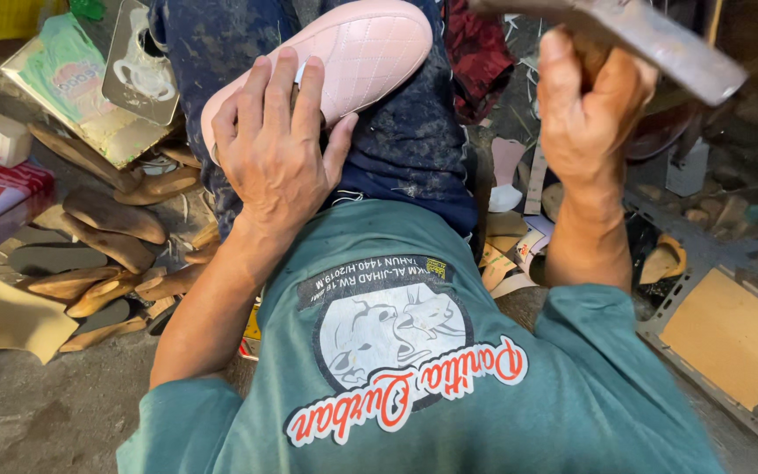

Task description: The person holds a pink shoe sole on their lap and repeatedly strikes it with a hammer. They adjust the shoe's position and continue hammering the sole throughout the video.

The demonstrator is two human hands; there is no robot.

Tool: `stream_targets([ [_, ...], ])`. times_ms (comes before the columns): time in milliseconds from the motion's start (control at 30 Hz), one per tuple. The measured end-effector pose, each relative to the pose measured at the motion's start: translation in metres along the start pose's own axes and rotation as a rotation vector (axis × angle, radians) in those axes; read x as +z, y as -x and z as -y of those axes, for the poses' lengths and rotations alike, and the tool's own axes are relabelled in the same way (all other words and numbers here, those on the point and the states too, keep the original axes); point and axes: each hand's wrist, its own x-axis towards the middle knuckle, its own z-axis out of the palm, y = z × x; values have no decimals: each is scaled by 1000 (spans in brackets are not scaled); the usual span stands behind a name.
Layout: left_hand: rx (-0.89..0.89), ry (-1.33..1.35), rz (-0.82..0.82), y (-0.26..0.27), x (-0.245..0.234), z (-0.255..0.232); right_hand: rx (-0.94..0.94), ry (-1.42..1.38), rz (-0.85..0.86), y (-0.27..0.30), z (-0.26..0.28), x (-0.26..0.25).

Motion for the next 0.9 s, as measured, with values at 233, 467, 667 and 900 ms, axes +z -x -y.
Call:
stream_targets([
  [233, -4, -2, -9, 3, 7, -3, -38, -336, 383, -30, 67, 21],
  [467, -13, -16, -31, 8, 11, -7, -150, -243, 291, -49, 68, 33],
  [667, -12, -37, -60, 6, 12, -9, -28, -236, 605, -65, 63, 42],
  [900, -67, -54, 7, 7, 10, -9, -467, 312, 285, 11, 55, 44],
])
